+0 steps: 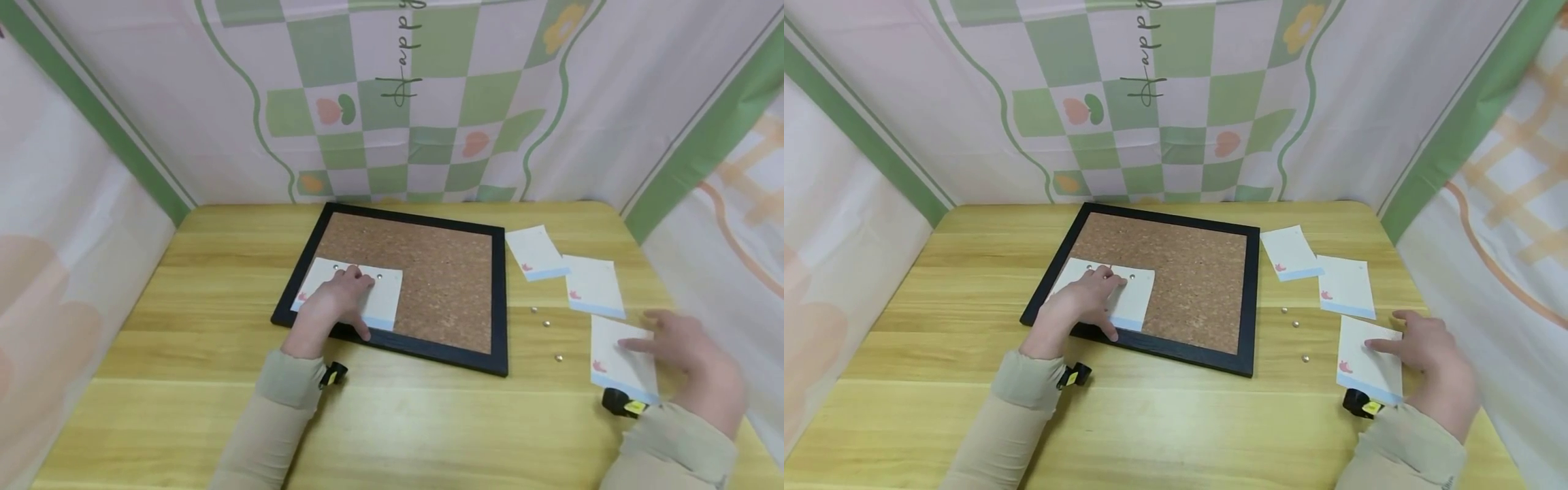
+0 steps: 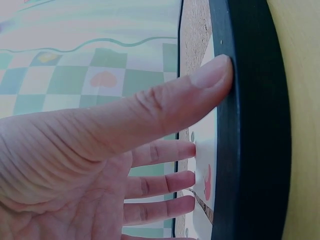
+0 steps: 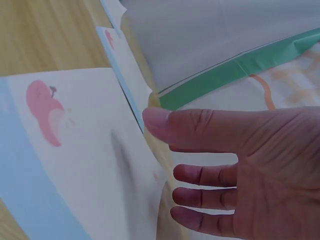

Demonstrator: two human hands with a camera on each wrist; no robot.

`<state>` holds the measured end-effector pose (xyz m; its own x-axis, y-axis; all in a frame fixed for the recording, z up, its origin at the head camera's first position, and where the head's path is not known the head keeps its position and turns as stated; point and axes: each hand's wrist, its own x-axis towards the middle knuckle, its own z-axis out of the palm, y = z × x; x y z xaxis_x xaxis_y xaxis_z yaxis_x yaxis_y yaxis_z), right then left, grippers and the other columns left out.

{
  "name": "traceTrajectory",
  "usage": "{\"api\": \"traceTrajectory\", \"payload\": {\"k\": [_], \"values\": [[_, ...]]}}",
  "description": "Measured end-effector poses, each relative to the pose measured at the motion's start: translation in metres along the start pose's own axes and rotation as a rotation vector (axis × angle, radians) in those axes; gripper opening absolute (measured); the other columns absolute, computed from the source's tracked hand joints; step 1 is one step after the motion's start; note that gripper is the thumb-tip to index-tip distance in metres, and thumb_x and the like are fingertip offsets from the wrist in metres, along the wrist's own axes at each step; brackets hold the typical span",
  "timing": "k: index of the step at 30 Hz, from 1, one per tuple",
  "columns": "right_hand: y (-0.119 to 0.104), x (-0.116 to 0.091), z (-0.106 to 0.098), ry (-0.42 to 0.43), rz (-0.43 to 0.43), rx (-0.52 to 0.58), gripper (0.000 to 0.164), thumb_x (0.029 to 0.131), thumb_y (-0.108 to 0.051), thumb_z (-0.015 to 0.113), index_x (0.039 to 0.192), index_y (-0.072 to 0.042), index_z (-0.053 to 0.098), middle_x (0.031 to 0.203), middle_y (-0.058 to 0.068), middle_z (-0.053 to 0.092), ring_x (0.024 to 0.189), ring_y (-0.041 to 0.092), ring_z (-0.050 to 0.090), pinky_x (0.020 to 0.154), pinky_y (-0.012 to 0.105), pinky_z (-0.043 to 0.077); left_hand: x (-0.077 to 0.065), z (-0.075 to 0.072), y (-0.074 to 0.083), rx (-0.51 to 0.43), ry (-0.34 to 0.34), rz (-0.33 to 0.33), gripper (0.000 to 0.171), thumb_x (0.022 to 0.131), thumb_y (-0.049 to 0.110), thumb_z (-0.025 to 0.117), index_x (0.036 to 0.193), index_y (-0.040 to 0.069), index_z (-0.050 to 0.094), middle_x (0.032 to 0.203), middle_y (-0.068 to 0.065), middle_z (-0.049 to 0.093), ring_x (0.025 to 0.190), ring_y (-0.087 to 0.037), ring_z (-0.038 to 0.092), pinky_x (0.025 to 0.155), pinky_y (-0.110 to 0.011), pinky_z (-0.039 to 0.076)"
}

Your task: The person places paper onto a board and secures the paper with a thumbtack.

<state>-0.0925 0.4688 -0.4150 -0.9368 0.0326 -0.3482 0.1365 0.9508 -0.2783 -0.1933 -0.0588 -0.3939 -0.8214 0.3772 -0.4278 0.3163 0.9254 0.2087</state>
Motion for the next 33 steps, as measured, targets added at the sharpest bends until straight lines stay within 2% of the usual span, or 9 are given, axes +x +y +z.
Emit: {"api": "traceTrajectory", "payload": {"k": [7, 15, 17, 20, 26, 33], "values": [[0.003, 0.0, 0.005, -0.035, 0.021, 0.064, 0.092, 0.09, -0.048, 0.069, 0.14, 0.021, 0.032, 0.137, 0.049, 0.034, 0.117, 0.068, 0.037, 0.094, 0.073, 0.034, -0.001, -0.001, 0.0, 0.007, -0.004, 0.003, 0.103, 0.063, 0.042, 0.095, 0.149, 0.017, 0.044, 0.15, -0.014, 0.039, 0.133, -0.034, 0.042, 0.101, -0.048, 0.05], [0.005, 0.003, 0.007, 0.014, 0.014, 0.103, 0.069, 0.09, -0.031, 0.072, 0.133, 0.016, 0.045, 0.131, 0.045, 0.047, 0.112, 0.061, 0.047, 0.089, 0.065, 0.041, 0.001, 0.0, -0.001, -0.008, -0.008, -0.002, 0.104, 0.063, 0.042, 0.095, 0.15, 0.018, 0.043, 0.15, -0.014, 0.039, 0.133, -0.034, 0.041, 0.101, -0.048, 0.049], [0.004, 0.003, 0.008, 0.028, 0.008, 0.113, 0.067, 0.089, -0.029, 0.073, 0.131, 0.016, 0.046, 0.128, 0.044, 0.05, 0.11, 0.058, 0.05, 0.087, 0.06, 0.043, 0.001, 0.0, -0.001, -0.008, -0.008, -0.003, 0.104, 0.063, 0.042, 0.095, 0.15, 0.018, 0.043, 0.15, -0.014, 0.039, 0.133, -0.034, 0.041, 0.101, -0.048, 0.049], [0.002, 0.004, 0.009, 0.049, 0.023, 0.137, 0.068, 0.09, -0.029, 0.072, 0.132, 0.016, 0.044, 0.129, 0.044, 0.049, 0.109, 0.056, 0.05, 0.087, 0.059, 0.042, 0.001, -0.001, -0.001, -0.006, -0.009, -0.003, 0.104, 0.064, 0.042, 0.094, 0.15, 0.018, 0.043, 0.15, -0.014, 0.039, 0.133, -0.034, 0.041, 0.101, -0.048, 0.049], [-0.003, 0.005, 0.013, 0.08, 0.103, 0.204, 0.072, 0.095, -0.033, 0.065, 0.141, 0.011, 0.032, 0.137, 0.042, 0.038, 0.116, 0.058, 0.041, 0.091, 0.066, 0.037, 0.001, -0.001, 0.0, -0.006, -0.006, -0.004, 0.104, 0.063, 0.043, 0.095, 0.15, 0.018, 0.043, 0.15, -0.013, 0.039, 0.131, -0.033, 0.042, 0.101, -0.048, 0.05], [-0.009, 0.004, 0.012, 0.16, 0.141, 0.249, 0.05, 0.099, -0.015, 0.052, 0.142, 0.007, 0.037, 0.143, 0.042, 0.035, 0.121, 0.062, 0.037, 0.091, 0.071, 0.035, 0.0, -0.001, -0.001, -0.004, -0.001, -0.004, 0.103, 0.063, 0.042, 0.095, 0.15, 0.018, 0.044, 0.15, -0.014, 0.039, 0.132, -0.033, 0.042, 0.1, -0.048, 0.05]]}}
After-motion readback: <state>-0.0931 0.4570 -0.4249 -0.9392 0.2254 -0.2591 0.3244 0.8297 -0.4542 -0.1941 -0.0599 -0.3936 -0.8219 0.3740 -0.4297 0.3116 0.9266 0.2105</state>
